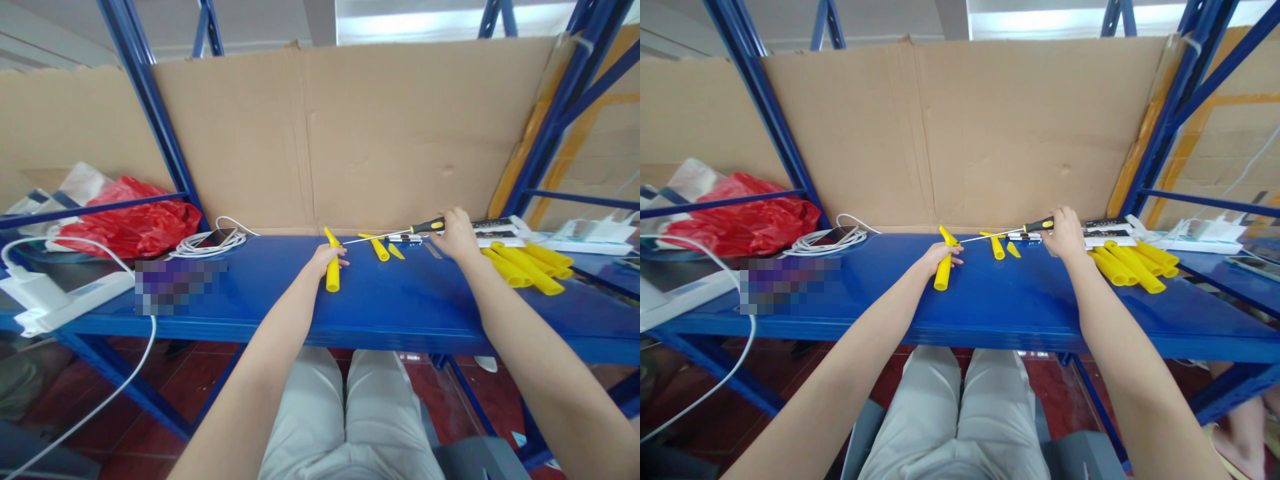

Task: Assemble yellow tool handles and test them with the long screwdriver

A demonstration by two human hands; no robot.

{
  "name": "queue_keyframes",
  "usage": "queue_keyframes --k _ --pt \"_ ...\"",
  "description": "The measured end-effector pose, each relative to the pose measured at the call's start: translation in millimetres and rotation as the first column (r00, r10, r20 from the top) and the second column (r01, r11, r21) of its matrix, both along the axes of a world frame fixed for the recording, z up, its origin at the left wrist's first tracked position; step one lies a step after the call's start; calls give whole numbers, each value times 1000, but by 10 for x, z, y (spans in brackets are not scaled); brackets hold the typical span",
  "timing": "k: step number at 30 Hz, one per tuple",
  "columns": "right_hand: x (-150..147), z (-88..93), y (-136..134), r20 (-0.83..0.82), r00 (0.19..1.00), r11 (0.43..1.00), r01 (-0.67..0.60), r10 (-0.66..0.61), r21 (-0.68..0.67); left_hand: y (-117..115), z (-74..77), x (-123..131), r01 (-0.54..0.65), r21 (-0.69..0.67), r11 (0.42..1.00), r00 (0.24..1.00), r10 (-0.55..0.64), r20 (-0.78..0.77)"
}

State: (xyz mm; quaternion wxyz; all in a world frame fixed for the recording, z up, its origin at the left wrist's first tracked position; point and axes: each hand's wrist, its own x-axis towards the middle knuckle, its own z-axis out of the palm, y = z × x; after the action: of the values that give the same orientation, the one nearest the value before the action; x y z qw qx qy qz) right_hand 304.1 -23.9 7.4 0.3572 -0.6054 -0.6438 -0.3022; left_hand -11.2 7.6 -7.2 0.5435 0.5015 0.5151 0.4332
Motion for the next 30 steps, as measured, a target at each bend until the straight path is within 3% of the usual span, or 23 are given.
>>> queue_keyframes --k 4,11,17,22,25,30 --pt "-33 17 -56 -73 994 997 78 -78 -6 -10 9 -8 -32 11 999 999 32 -1" --pt "-49 32 -80 -285 920 947 199 -269 -254 -23 47 -4 -97 -4 995 994 96 -41" --pt "-24 24 -27 -551 830 975 -48 -81 -215 -46 68 17 -91 -5 996 989 90 -119" --pt "-136 67 -57 -856 516 942 -298 24 -154 -41 51 23 -104 30 994 981 107 -159" --pt "-232 110 -87 -915 393 955 -295 92 -31 -41 44 29 -92 49 995 979 99 -177" --pt "-303 136 -97 -910 346 958 -244 229 149 -40 31 38 -93 67 993 976 104 -191"
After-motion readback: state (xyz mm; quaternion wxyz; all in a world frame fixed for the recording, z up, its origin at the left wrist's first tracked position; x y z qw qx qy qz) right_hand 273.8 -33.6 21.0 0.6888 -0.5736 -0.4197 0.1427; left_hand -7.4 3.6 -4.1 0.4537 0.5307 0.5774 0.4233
